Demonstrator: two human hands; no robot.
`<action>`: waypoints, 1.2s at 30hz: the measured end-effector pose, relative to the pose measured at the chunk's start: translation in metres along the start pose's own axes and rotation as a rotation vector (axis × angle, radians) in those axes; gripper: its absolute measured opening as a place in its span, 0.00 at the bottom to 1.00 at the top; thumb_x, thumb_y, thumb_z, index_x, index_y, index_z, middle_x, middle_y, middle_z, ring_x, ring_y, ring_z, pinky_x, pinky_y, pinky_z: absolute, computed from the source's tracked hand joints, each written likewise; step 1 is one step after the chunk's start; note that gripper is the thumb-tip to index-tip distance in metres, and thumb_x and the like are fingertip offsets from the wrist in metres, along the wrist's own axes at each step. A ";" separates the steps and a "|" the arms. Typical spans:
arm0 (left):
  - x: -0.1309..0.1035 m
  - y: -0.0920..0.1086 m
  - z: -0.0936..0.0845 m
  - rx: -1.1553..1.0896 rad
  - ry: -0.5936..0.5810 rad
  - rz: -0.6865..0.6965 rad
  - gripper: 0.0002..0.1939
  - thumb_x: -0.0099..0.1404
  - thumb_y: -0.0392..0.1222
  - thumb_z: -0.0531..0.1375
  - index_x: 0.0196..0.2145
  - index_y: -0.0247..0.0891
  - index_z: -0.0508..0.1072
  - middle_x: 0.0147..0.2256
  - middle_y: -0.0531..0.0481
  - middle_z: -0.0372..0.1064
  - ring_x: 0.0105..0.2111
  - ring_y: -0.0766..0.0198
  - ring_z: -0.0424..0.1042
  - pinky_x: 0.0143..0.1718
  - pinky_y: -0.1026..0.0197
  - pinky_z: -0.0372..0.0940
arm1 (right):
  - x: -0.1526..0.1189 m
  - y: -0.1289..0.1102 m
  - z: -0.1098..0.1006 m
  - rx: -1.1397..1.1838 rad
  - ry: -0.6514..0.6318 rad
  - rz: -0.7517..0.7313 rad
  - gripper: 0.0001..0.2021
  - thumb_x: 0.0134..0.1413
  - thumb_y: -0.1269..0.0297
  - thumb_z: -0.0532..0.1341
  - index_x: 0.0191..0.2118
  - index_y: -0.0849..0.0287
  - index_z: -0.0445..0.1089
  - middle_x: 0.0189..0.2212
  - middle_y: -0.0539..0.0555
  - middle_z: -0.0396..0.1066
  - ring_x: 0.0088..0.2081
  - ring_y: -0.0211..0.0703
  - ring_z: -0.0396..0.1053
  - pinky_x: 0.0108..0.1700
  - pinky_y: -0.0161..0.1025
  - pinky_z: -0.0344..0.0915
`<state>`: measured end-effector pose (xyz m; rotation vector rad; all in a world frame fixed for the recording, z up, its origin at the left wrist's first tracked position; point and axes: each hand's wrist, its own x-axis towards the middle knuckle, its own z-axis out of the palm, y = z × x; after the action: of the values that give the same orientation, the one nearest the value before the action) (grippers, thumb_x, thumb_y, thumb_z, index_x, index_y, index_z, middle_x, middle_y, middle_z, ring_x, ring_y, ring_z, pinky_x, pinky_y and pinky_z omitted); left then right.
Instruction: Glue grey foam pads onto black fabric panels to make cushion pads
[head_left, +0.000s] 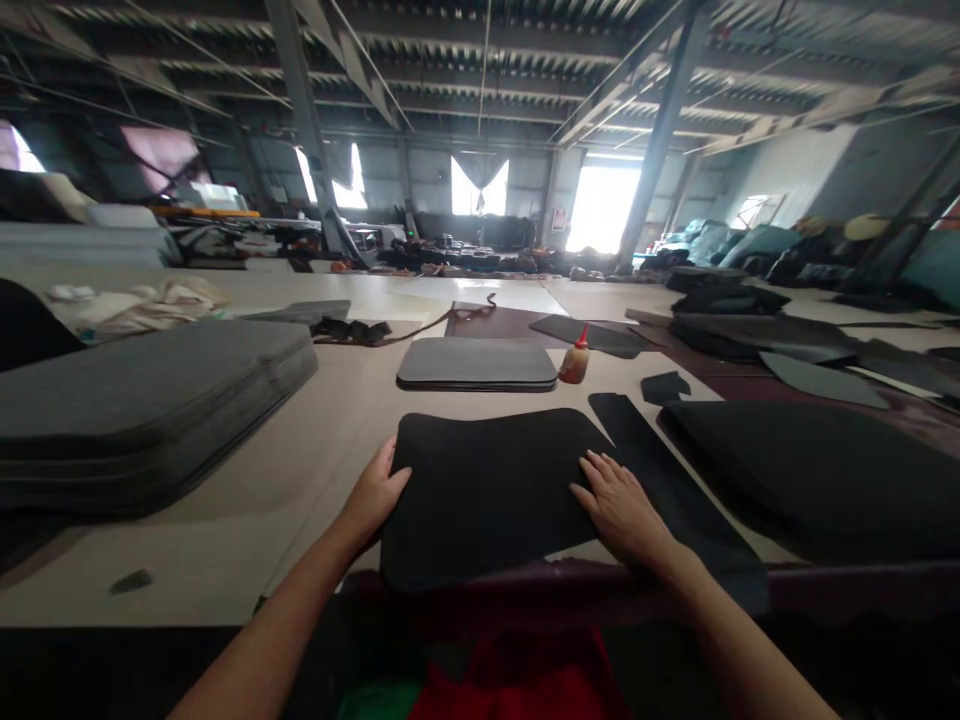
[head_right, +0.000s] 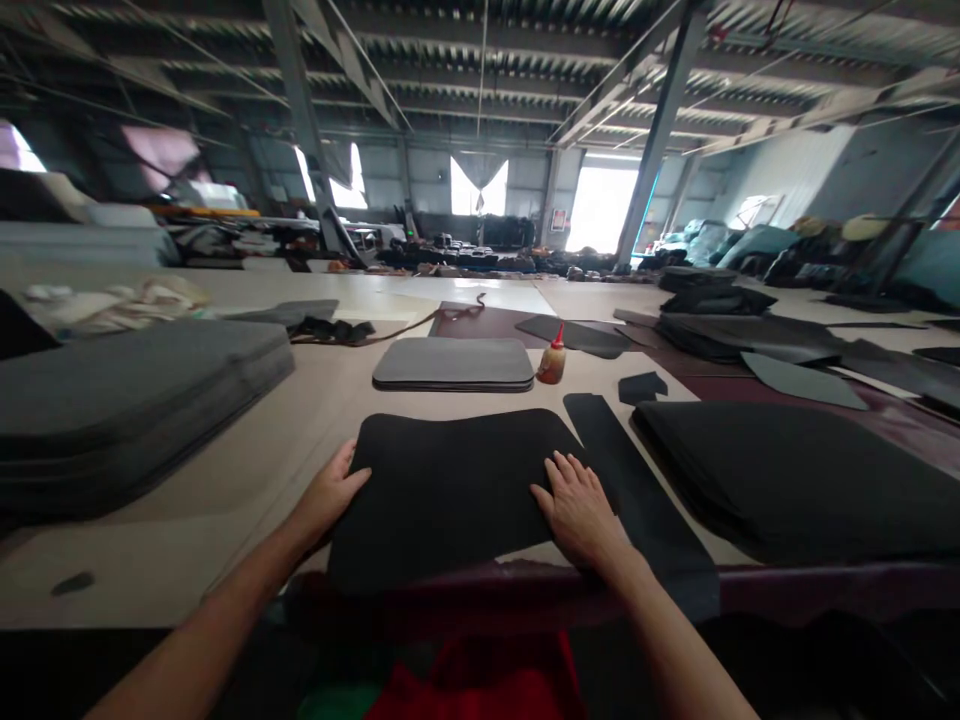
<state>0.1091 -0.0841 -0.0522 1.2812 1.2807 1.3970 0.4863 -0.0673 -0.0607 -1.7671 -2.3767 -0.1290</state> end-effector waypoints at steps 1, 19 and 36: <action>0.004 -0.002 -0.002 0.011 0.007 0.008 0.32 0.57 0.39 0.61 0.60 0.40 0.63 0.54 0.42 0.71 0.49 0.52 0.74 0.49 0.53 0.71 | -0.003 -0.006 0.004 -0.029 -0.016 0.006 0.25 0.68 0.56 0.49 0.64 0.60 0.62 0.68 0.63 0.52 0.69 0.61 0.47 0.66 0.60 0.48; 0.052 0.008 -0.059 0.895 0.316 0.098 0.28 0.61 0.45 0.62 0.56 0.31 0.67 0.50 0.36 0.70 0.50 0.49 0.70 0.55 0.51 0.62 | -0.012 -0.105 0.004 0.133 0.004 0.043 0.26 0.66 0.53 0.51 0.64 0.62 0.62 0.68 0.65 0.53 0.68 0.71 0.45 0.61 0.77 0.42; -0.017 0.002 0.022 1.414 -0.346 0.170 0.40 0.68 0.68 0.43 0.69 0.43 0.50 0.71 0.44 0.41 0.70 0.41 0.39 0.66 0.29 0.41 | 0.014 -0.029 0.005 0.151 -0.033 -0.344 0.26 0.68 0.48 0.47 0.67 0.50 0.58 0.68 0.54 0.54 0.69 0.55 0.48 0.68 0.64 0.44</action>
<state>0.1330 -0.0981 -0.0541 2.4048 1.9673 0.1118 0.4539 -0.0618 -0.0618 -1.2942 -2.6163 0.0347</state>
